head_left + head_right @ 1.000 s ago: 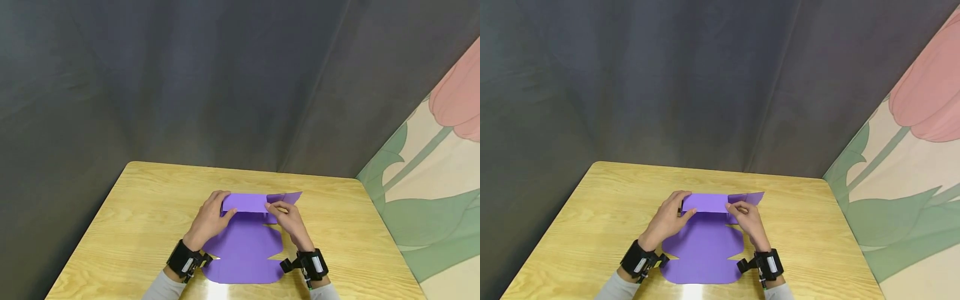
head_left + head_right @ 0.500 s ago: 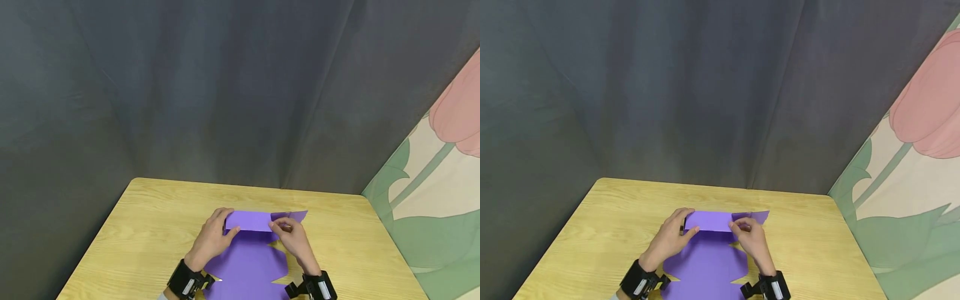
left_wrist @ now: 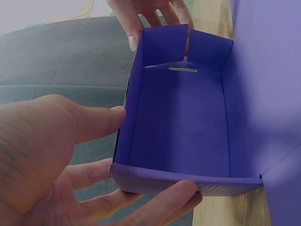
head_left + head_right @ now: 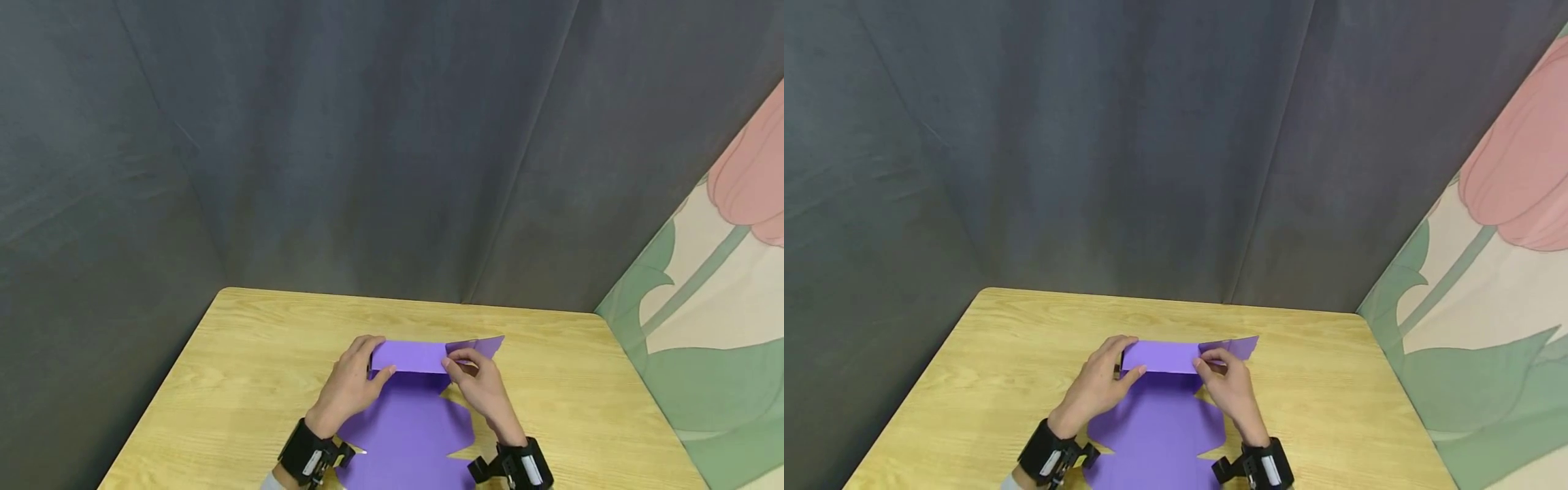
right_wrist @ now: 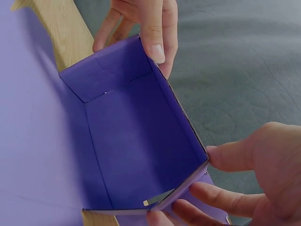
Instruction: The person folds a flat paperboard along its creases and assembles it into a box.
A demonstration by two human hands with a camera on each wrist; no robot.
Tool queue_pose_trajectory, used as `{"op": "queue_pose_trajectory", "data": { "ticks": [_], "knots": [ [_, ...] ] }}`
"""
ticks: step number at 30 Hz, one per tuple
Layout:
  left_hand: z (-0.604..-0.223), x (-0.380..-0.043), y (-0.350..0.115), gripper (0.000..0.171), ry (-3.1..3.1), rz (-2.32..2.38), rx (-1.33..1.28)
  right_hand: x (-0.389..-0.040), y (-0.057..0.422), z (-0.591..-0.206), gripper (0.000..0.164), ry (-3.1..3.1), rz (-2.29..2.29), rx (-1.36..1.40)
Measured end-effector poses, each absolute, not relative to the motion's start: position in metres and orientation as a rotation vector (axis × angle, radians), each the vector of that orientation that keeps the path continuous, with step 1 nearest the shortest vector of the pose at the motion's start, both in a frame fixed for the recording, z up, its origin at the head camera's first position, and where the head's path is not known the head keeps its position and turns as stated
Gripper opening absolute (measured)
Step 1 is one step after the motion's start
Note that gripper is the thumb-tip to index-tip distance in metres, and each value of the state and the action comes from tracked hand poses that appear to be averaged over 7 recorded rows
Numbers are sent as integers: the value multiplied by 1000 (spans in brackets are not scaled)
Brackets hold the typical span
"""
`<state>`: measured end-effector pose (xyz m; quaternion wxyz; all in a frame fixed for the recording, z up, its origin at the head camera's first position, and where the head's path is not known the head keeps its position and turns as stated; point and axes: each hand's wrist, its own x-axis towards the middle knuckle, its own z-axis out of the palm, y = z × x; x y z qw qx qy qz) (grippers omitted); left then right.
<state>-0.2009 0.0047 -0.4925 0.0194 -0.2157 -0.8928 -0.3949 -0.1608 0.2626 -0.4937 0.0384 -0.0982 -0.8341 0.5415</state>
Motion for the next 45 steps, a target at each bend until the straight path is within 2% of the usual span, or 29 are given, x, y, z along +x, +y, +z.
{"op": "queue_pose_trajectory", "data": {
  "ticks": [11, 24, 36, 45],
  "knots": [
    [-474, -213, -4, 55, -2744, -1205, -663, -178, 257, -479, 23, -2562, 1614, -209],
    [-480, -208, -7, 54, -2742, -1217, -661, -174, 255, -484, 23, -2437, 1923, -243],
    [-468, -224, -6, 56, -2725, -1211, -668, -187, 255, -470, 26, -2455, 1838, -181],
    [-466, -222, -7, 57, -2722, -1205, -684, -186, 252, -467, 25, -2444, 1905, -256]
  ]
}}
